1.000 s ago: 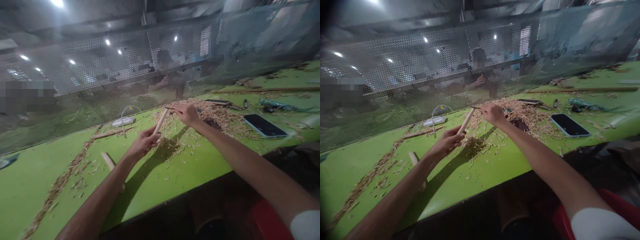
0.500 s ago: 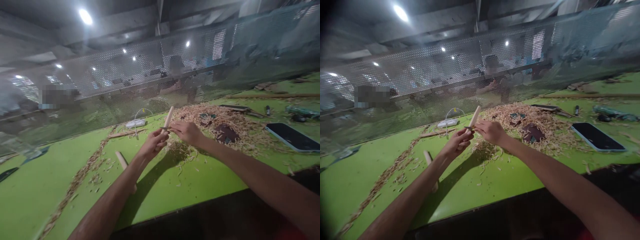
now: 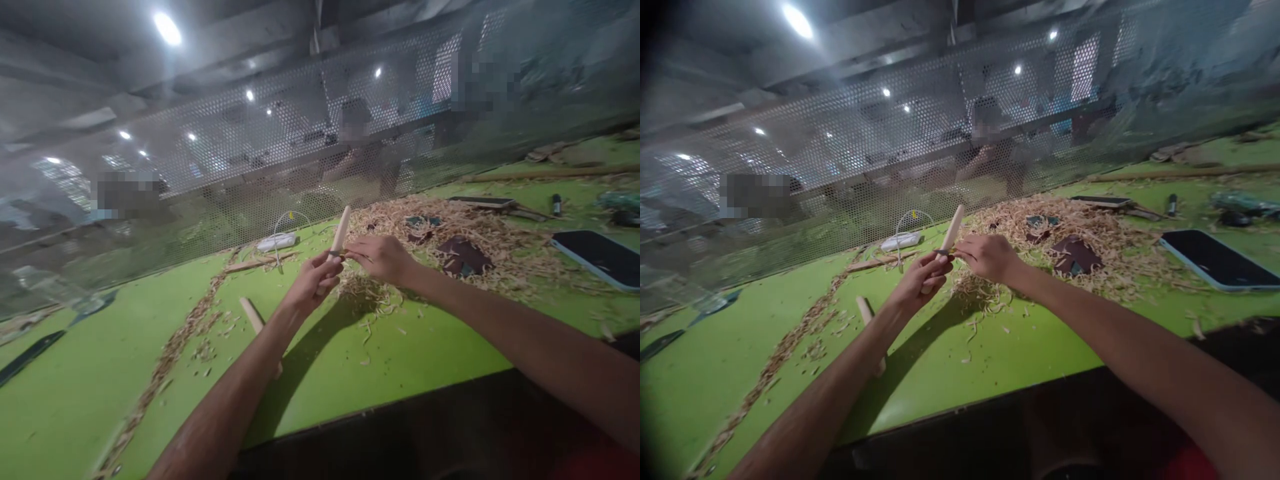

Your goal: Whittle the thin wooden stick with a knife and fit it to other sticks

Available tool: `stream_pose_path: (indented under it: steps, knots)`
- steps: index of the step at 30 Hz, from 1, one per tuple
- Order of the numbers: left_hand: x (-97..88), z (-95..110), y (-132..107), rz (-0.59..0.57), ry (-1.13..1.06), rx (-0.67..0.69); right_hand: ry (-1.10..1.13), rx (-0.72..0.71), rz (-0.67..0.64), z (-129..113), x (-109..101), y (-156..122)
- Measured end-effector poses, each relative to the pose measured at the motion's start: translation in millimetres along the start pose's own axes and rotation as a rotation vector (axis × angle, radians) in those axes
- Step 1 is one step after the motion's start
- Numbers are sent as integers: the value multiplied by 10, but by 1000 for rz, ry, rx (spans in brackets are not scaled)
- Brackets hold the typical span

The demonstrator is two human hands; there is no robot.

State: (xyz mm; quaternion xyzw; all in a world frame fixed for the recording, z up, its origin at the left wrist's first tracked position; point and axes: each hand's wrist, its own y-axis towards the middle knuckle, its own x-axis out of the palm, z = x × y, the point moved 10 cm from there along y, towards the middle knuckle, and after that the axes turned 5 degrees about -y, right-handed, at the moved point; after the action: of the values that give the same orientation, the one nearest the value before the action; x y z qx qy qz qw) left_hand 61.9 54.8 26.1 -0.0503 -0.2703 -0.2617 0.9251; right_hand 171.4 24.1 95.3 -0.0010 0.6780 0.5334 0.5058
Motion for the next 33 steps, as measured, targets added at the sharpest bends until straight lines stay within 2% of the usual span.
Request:
stream_pose_path:
  steps: [5, 14, 20, 25, 28, 33]
  knots:
    - [2, -15, -5, 9, 2, -7, -71, 29, 20, 53, -60, 4]
    - [111, -20, -69, -27, 19, -18, -116, 83, 5, 221, -79, -9]
    - [102, -42, -77, -23, 51, -29, -154, 77, -22, 254, -82, -9]
    - [104, -77, -85, -24, 82, -66, -148, 123, 28, 397, -147, -24]
    - [87, -87, -86, -19, 101, -78, -161, 132, 28, 491, -114, -39]
    - [126, -51, -109, -33, 96, -69, -189, 125, 46, 520, -128, -45]
